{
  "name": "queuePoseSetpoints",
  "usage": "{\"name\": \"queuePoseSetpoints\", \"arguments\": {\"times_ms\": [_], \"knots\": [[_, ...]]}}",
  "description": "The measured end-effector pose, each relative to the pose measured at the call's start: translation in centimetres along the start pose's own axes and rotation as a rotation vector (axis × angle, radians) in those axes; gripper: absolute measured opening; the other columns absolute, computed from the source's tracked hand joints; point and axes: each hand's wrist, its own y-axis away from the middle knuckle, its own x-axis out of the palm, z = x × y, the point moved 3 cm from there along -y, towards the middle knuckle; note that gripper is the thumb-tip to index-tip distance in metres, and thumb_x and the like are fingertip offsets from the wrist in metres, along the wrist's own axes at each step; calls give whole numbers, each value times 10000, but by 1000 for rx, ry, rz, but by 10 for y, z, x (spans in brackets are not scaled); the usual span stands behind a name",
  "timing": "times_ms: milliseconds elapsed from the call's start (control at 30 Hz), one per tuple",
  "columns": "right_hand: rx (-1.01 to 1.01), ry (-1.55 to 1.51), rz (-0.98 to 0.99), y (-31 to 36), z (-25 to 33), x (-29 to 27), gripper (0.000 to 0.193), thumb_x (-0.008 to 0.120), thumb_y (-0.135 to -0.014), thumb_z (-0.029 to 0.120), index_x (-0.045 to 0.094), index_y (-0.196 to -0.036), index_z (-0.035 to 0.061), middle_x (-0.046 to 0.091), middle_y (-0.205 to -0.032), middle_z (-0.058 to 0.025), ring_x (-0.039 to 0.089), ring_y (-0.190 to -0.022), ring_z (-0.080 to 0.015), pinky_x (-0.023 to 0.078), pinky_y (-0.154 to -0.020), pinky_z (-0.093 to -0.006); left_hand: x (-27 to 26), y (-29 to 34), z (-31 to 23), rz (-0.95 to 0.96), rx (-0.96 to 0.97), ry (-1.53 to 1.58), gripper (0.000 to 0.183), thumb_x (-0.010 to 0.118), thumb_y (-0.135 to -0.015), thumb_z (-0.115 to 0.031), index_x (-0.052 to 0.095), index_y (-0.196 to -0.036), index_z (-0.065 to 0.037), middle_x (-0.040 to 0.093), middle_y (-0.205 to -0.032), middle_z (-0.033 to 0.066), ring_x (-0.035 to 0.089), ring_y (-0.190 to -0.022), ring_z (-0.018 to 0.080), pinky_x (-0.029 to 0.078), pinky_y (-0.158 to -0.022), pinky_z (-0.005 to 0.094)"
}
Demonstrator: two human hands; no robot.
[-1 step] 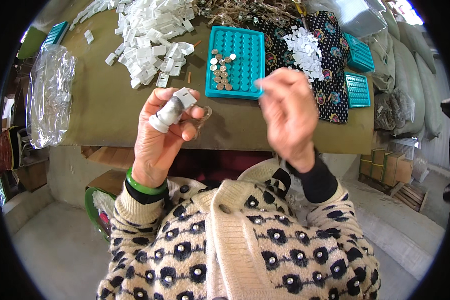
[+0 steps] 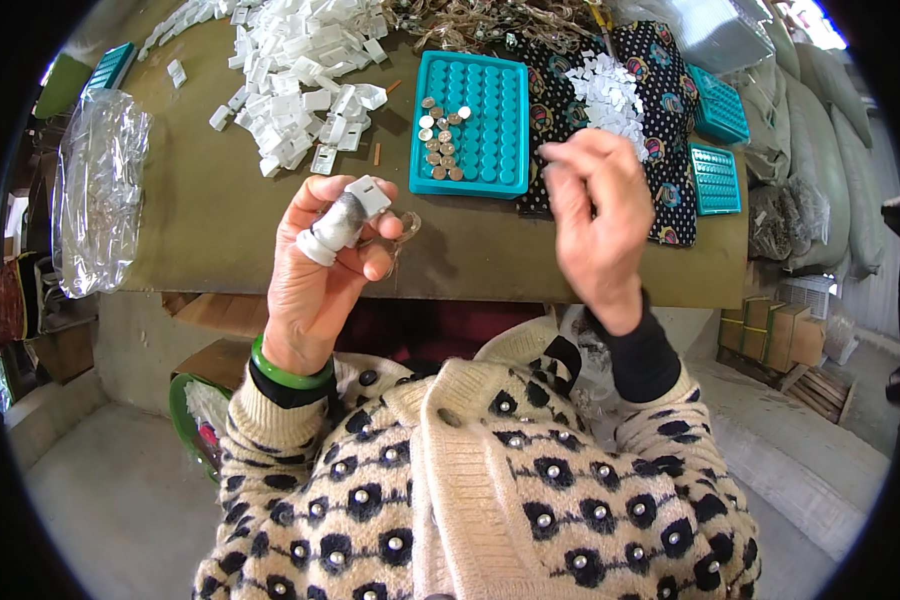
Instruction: The person repeatedly picks small white plastic housings and metal pins from a table, inserts the pins into the housings, and places the assembled units into a blue tray. The process is continuous and repetitive throughout the clip.
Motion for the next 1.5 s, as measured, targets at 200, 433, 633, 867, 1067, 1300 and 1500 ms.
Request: {"name": "queuePoseSetpoints", "arguments": {"times_ms": [200,433,633,867,1067,1300,1500], "knots": [[6,375,157,11,-59,-6,134,706,-766,2,656,-890,5,579,-888,-97,570,-849,-282,473,-734,-378,-6,-5,14,48,-15,16,191,655,-907,-136,593,-1078,-75,651,-1043,204,679,-779,236,597,-698,397],[-22,443,279,11,-65,-5,123,716,-753,31,650,-857,24,585,-892,-92,571,-850,-288,455,-744,-393,-5,-7,16,84,2,-5,218,677,-888,-121,585,-1074,-55,661,-1024,190,695,-859,264,591,-814,470],[-33,481,393,8,-60,-7,134,703,-774,52,669,-898,14,585,-901,-96,576,-889,-284,457,-771,-386,-7,-2,13,58,-8,-65,329,713,-874,-215,593,-1143,-69,644,-1117,187,663,-1002,278,552,-906,486],[-82,487,334,6,-61,-3,58,661,-802,34,657,-859,22,598,-856,-77,591,-845,-280,465,-757,-386,-7,6,9,73,-15,-24,267,674,-901,-165,613,-1134,-50,655,-1089,180,695,-879,255,572,-868,443],[244,-98,192,-2,-14,-6,20,644,-873,-6,625,-866,0,625,-822,-55,573,-671,-109,459,-609,-242,-5,13,8,62,-38,1,241,641,-914,-131,608,-1131,-32,662,-1062,169,693,-903,277,591,-833,433],[72,-420,234,-5,59,37,84,651,-849,-37,602,-898,11,623,-888,-102,609,-779,-202,494,-729,-288,-1,16,11,50,-55,47,245,639,-916,-134,607,-1130,-19,670,-1049,148,684,-936,271,588,-846,432],[-19,-433,281,-7,73,55,88,642,-855,-29,585,-905,17,610,-885,-103,607,-750,-215,500,-682,-300,-7,20,9,39,-11,49,244,639,-917,-137,612,-1124,-10,671,-1064,117,669,-998,235,573,-890,432]]}}
